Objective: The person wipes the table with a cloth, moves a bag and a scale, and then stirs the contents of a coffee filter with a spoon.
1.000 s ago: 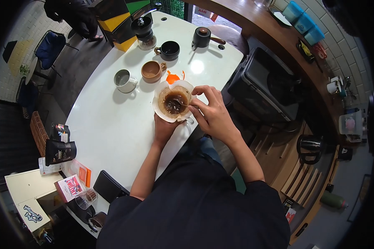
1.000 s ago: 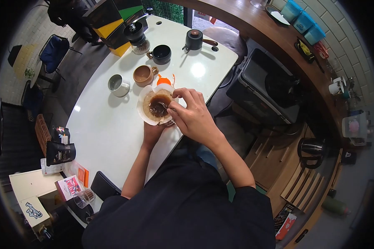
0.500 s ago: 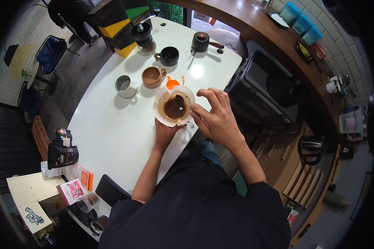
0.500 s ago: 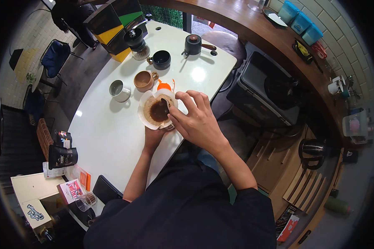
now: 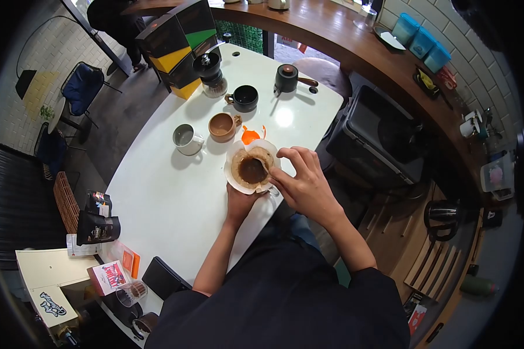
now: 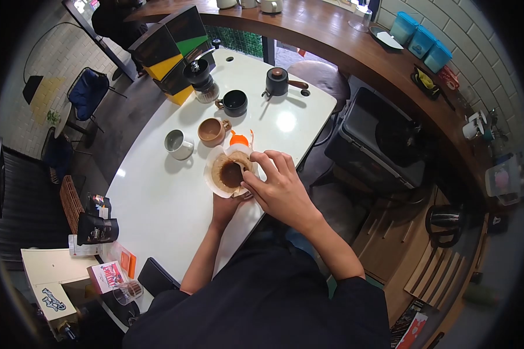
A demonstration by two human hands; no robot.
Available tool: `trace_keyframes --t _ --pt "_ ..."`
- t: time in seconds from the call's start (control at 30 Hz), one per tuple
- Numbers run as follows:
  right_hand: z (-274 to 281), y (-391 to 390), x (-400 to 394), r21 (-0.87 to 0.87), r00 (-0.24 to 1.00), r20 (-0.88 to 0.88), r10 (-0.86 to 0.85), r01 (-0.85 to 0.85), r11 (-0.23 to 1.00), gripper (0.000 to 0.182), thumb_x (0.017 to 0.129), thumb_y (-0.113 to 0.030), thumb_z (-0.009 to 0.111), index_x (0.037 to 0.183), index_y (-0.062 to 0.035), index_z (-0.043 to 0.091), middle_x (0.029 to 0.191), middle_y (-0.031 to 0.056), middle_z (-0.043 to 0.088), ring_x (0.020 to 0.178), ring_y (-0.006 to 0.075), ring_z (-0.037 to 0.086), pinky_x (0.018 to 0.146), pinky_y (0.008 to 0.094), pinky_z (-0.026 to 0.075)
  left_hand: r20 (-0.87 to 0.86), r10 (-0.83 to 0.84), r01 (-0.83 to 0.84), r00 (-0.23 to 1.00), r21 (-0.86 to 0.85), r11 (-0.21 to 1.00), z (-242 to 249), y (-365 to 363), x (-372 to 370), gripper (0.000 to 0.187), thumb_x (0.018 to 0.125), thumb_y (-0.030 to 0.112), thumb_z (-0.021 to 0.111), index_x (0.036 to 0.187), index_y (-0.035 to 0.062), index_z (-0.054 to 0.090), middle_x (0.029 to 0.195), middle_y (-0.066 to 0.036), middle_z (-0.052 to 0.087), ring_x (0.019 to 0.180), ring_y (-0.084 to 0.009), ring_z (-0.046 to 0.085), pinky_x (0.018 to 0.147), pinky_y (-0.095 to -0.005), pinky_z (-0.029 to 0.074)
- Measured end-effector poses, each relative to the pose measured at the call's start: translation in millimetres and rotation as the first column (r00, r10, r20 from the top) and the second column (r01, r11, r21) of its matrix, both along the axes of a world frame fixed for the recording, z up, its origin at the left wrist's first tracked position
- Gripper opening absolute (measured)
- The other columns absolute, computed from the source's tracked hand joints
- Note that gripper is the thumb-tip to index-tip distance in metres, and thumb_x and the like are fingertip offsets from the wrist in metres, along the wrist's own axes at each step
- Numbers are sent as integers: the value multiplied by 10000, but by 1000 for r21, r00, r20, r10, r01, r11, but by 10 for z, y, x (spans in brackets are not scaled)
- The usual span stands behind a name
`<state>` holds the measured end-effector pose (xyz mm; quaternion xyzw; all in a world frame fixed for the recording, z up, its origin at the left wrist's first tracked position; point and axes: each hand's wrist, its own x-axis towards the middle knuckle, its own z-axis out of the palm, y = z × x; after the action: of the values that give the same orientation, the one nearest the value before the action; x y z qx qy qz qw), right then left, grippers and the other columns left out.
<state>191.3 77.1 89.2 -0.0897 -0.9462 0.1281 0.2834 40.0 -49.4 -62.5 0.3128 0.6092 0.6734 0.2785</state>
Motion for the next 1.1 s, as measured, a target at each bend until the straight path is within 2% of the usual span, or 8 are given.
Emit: trace_keyframes --t 0.1,0.37,0.6,0.8,0.87,1.0,1.07,1.1 --pt "49 -48 -11 -16 1000 4 21 -21 1000 208 874 -184 782 1045 -77 733 1286 131 561 1235 354 534 1044 491 451 161 -16 13 987 24 1000 -31 -2 12 768 647 40 966 1330 8 615 1275 -117 712 1175 -261 690 1024 -401 550" --pt "58 -101 -8 -68 999 -5 54 -54 996 207 863 -164 786 1045 -80 733 1289 135 570 1234 361 545 1045 500 458 -115 -7 6 993 -6 1000 37 -10 -4 724 689 77 956 1324 -6 618 1258 -128 718 1144 -260 700 999 -397 556" --pt "155 -106 0 -75 997 -63 52 -56 996 206 858 -155 792 1036 -76 724 1267 134 568 1200 363 553 1014 485 462 -28 6 -6 1000 -14 1000 50 -23 7 700 686 71 952 1304 -3 633 1251 -130 720 1140 -266 701 994 -401 555" --pt "190 -126 -15 -105 992 -111 66 -78 991 179 860 -134 787 1010 -61 723 1261 135 571 1196 362 558 1014 484 457 -132 35 -36 991 0 999 160 -21 6 691 691 60 945 1301 -10 630 1234 -134 726 1130 -262 707 989 -394 559" --pt "176 -122 -28 -110 993 -97 73 -83 990 171 863 -134 783 1003 -57 723 1260 137 571 1196 362 558 1016 484 457 -151 -95 81 984 -96 992 168 -60 -19 724 839 132 884 1451 21 516 1390 -106 627 1289 -237 610 1086 -392 497" --pt "106 -98 -48 -117 995 -42 87 -92 989 158 898 -169 751 992 -50 709 1285 136 572 1228 347 541 1048 493 428 -104 -90 83 990 -72 994 121 -49 -11 733 828 129 892 1450 24 519 1392 -107 628 1288 -244 614 1086 -391 495" --pt "90 -87 -54 -107 996 -42 84 -88 990 154 890 -159 759 991 -50 720 1273 139 573 1214 352 548 1037 489 442 -37 29 -28 999 35 999 143 -4 26 694 691 93 959 1295 -4 631 1223 -132 731 1117 -266 715 976 -400 567" --pt "88 -83 -57 -97 996 -41 78 -82 992 151 882 -149 767 989 -50 731 1262 141 573 1200 357 554 1025 484 456 -37 31 -29 999 36 999 131 -4 19 694 691 93 959 1295 -4 631 1223 -132 731 1117 -266 715 976 -400 567"
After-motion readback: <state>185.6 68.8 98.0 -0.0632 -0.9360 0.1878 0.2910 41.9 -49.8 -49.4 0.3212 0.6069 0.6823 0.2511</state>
